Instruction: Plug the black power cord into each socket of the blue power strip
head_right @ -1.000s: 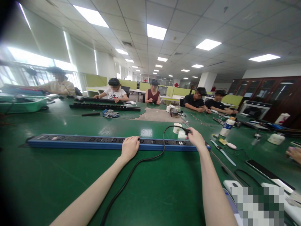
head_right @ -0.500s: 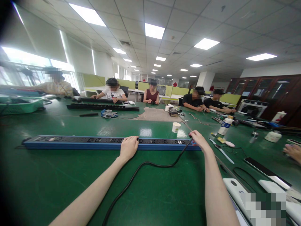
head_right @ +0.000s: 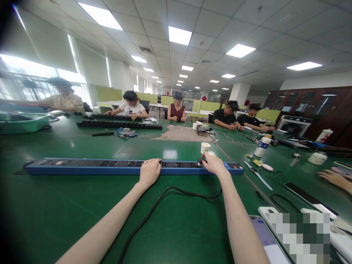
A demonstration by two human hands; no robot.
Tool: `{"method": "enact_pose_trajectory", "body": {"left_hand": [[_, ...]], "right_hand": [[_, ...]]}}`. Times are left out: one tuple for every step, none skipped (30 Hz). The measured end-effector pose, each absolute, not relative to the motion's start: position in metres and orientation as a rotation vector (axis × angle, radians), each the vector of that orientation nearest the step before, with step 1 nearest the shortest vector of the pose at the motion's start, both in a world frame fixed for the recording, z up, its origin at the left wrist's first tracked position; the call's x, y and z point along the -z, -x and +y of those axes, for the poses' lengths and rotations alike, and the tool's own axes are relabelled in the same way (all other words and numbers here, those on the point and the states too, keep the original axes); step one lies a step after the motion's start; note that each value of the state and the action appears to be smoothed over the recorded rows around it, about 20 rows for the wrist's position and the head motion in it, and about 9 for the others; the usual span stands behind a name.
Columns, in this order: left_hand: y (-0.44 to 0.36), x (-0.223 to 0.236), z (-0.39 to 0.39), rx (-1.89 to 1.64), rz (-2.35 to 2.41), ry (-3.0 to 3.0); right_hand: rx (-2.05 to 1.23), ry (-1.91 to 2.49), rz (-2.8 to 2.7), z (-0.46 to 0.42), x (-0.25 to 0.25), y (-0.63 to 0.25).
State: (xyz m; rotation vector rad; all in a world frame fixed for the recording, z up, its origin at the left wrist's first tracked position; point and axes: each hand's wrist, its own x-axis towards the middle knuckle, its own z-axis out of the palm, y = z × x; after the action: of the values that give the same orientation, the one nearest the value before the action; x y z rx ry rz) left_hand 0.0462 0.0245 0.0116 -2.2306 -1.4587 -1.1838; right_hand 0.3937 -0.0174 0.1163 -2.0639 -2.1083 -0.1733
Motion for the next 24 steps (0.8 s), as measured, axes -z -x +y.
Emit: {"method": "enact_pose_trajectory", "body": {"left_hand": [[-0.046,-0.012,0.024,1.185,-1.460,2.232],[-0.046,-0.012,0.024,1.184,-1.463,2.234],[-0.046,-0.012,0.024,1.182,-1.467,2.235],[-0.046,-0.012,0.024,1.180,-1.471,2.235],[-0.046,-0.012,0.024,1.177,-1.474,2.235],[-0.046,-0.013,0.024,1.174,-1.475,2.236],[-0.046,-0.013,0.024,1.173,-1.473,2.239],[-0.045,-0.013,0.025,1.172,-1.469,2.242],[-0.045,-0.013,0.025,1.173,-1.466,2.246],[-0.045,-0.013,0.025,1.175,-1.463,2.248],[-0.045,-0.013,0.025,1.177,-1.462,2.249],[-0.045,-0.013,0.026,1.178,-1.461,2.248],[-0.045,-0.013,0.026,1.181,-1.463,2.247],[-0.045,-0.012,0.025,1.184,-1.464,2.244],[-0.045,-0.012,0.025,1.188,-1.465,2.242],[-0.045,-0.012,0.025,1.191,-1.465,2.238],[-0.045,-0.012,0.024,1.195,-1.464,2.235],[-0.046,-0.012,0.024,1.197,-1.463,2.231],[-0.046,-0.011,0.023,1.196,-1.462,2.228],[-0.046,-0.011,0.023,1.195,-1.463,2.225],[-0.046,-0.011,0.023,1.193,-1.466,2.221],[-0.046,-0.011,0.022,1.190,-1.469,2.219],[-0.047,-0.011,0.022,1.189,-1.473,2.217],[-0.047,-0.011,0.022,1.189,-1.476,2.217]], "right_hand": [[0.234,2.083,-2.116,-0.018,-0.117,-0.389],[0.286,2.102,-2.129,-0.020,-0.118,-0.384],[0.332,2.122,-2.143,-0.021,-0.119,-0.380],[0.369,2.140,-2.156,-0.022,-0.120,-0.376],[0.397,2.154,-2.170,-0.023,-0.122,-0.373],[0.417,2.165,-2.178,-0.024,-0.123,-0.371],[0.431,2.173,-2.177,-0.025,-0.124,-0.370],[0.435,2.181,-2.170,-0.025,-0.124,-0.369],[0.429,2.186,-2.162,-0.025,-0.124,-0.370],[0.418,2.193,-2.153,-0.026,-0.124,-0.370],[0.405,2.199,-2.148,-0.026,-0.123,-0.371],[0.394,2.200,-2.150,-0.026,-0.122,-0.371],[0.382,2.197,-2.160,-0.027,-0.120,-0.370],[0.376,2.194,-2.170,-0.027,-0.119,-0.369],[0.372,2.195,-2.178,-0.027,-0.118,-0.367],[0.368,2.201,-2.182,-0.028,-0.116,-0.364],[0.366,2.210,-2.185,-0.028,-0.116,-0.362],[0.366,2.219,-2.188,-0.028,-0.115,-0.360],[0.368,2.225,-2.194,-0.029,-0.115,-0.359],[0.366,2.226,-2.203,-0.029,-0.114,-0.358],[0.354,2.220,-2.217,-0.029,-0.114,-0.359],[0.337,2.206,-2.231,-0.029,-0.114,-0.361],[0.315,2.191,-2.241,-0.029,-0.113,-0.363],[0.293,2.173,-2.246,-0.029,-0.112,-0.365]]}}
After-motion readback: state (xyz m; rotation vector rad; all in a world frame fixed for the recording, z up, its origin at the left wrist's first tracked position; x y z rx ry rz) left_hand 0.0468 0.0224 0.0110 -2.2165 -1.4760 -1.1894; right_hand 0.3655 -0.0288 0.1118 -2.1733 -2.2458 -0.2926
